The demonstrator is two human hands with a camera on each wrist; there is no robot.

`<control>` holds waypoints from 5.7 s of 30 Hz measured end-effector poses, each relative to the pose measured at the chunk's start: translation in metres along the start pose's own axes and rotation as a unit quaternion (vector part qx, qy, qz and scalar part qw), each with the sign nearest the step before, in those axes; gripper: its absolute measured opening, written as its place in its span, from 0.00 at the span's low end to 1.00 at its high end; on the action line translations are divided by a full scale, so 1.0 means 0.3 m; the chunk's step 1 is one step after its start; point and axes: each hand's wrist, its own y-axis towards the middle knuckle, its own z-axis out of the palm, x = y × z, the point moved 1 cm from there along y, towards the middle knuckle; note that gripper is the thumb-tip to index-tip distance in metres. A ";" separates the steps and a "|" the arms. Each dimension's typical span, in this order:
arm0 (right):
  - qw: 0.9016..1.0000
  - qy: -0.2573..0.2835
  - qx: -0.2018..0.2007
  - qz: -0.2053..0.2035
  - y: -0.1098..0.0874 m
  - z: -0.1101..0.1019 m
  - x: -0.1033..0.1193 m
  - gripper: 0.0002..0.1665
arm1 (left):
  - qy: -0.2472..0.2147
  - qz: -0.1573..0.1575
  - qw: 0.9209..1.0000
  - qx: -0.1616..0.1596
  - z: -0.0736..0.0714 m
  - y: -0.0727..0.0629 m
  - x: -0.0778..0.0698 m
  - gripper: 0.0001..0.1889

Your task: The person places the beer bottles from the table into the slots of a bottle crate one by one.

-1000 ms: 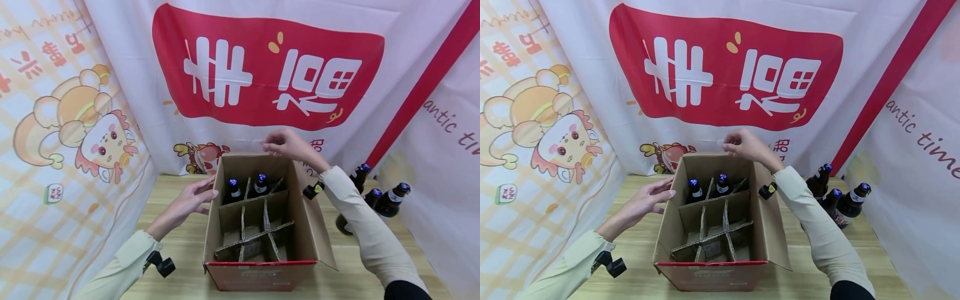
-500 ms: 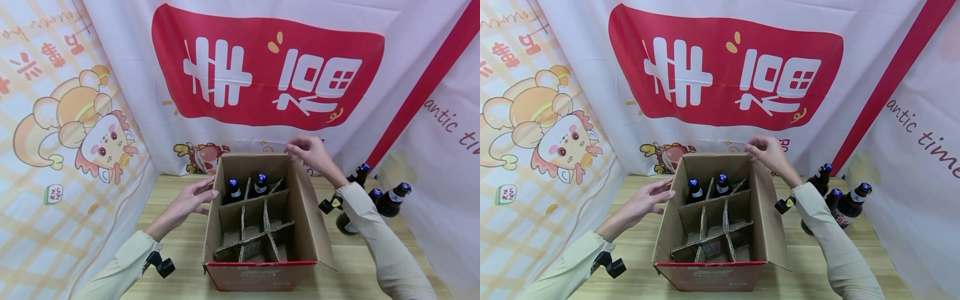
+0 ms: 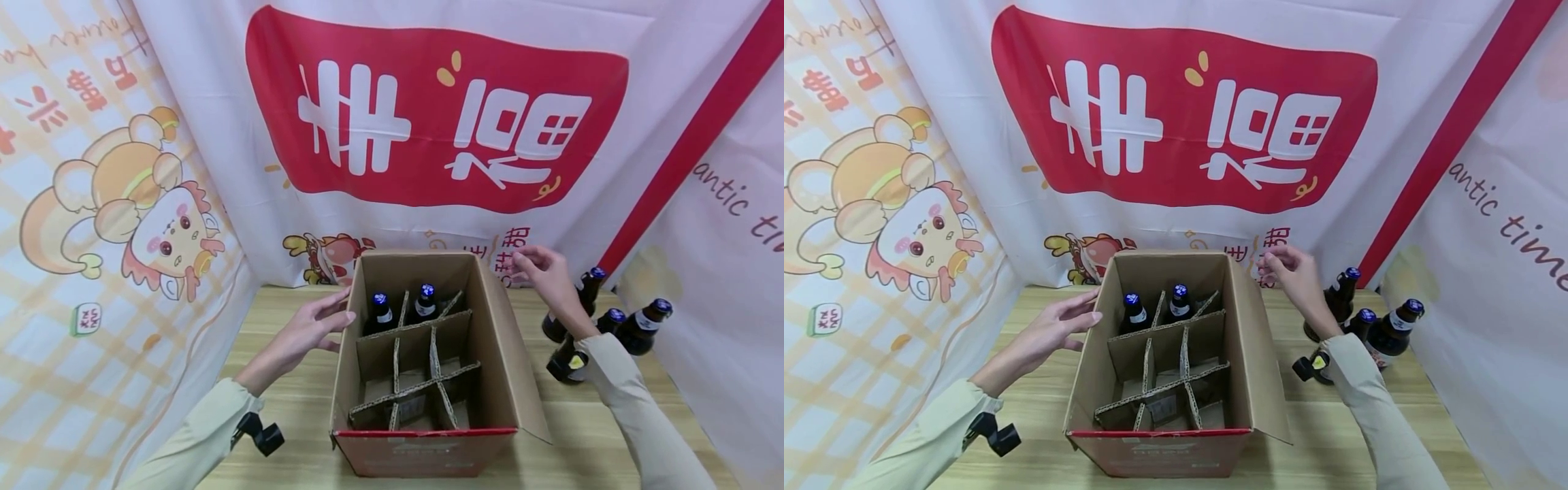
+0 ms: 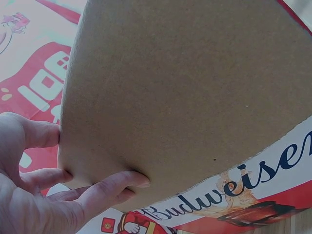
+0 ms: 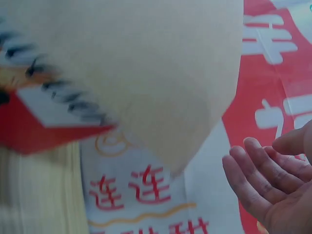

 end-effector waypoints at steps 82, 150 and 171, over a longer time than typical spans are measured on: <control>0.954 -0.112 -0.273 -0.053 -0.080 -0.094 -0.442 0.25 | -0.004 -0.001 1.000 -0.004 -0.001 0.004 0.006 0.38; 0.970 -0.201 -0.139 0.010 -0.162 -0.162 0.206 0.33 | -0.006 0.010 1.000 0.002 0.001 0.004 0.002 0.38; 0.963 -0.096 -0.216 -0.126 -0.193 -0.018 0.507 0.20 | -0.002 0.012 1.000 -0.007 0.008 0.001 0.002 0.38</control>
